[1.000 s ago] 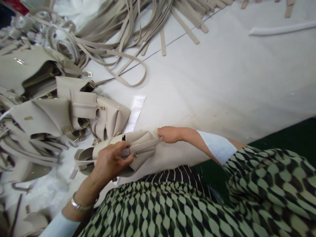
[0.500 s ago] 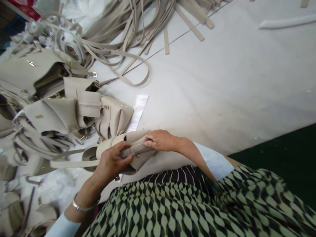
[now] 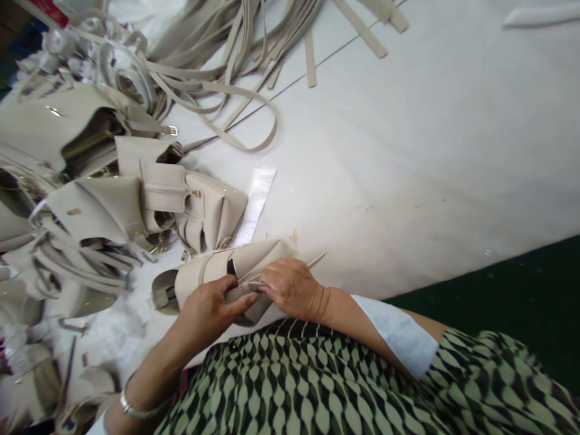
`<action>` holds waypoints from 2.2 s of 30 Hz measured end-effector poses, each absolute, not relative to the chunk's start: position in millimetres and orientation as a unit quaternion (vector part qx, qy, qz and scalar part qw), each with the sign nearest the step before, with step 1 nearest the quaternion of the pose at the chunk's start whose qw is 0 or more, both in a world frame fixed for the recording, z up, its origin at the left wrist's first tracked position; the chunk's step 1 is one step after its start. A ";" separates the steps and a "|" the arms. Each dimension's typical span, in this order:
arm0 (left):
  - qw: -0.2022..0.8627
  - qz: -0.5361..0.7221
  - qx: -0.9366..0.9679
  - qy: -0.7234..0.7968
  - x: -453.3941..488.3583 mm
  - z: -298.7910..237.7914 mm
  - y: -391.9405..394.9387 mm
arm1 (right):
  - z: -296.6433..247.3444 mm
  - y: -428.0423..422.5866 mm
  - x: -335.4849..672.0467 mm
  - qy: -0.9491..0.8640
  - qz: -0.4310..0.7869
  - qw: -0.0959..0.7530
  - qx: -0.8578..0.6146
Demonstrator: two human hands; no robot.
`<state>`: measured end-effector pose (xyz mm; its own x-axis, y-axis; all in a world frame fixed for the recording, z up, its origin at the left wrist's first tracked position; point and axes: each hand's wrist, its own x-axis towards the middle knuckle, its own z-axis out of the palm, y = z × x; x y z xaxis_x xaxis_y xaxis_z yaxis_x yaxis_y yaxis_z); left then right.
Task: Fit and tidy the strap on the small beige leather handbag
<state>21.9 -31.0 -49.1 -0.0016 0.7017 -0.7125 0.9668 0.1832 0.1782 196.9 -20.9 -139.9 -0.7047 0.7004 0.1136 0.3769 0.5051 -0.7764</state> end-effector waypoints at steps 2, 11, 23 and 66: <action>0.356 -0.184 0.612 0.682 23.8 -51.9 -26.6 | -141.8 -18.3 197.2 -0.821 0.425 0.209 -0.319; 0.533 -0.073 0.508 0.673 6.2 -66.4 -31.8 | -147.9 -17.6 206.1 -0.760 0.522 0.224 -0.316; 0.418 -0.268 0.586 0.640 9.0 -50.2 -25.0 | -140.6 -33.6 193.1 -0.808 0.481 0.149 -0.305; 0.463 -0.054 0.522 0.714 11.4 -78.3 -28.7 | -131.3 -16.3 170.3 -0.634 0.625 0.179 -0.417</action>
<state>11.4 -28.7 -78.3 -0.0247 0.6952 -0.7184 0.7960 0.4484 0.4065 170.3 -16.3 -131.3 -0.5870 0.7541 -0.2944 0.3053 -0.1306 -0.9433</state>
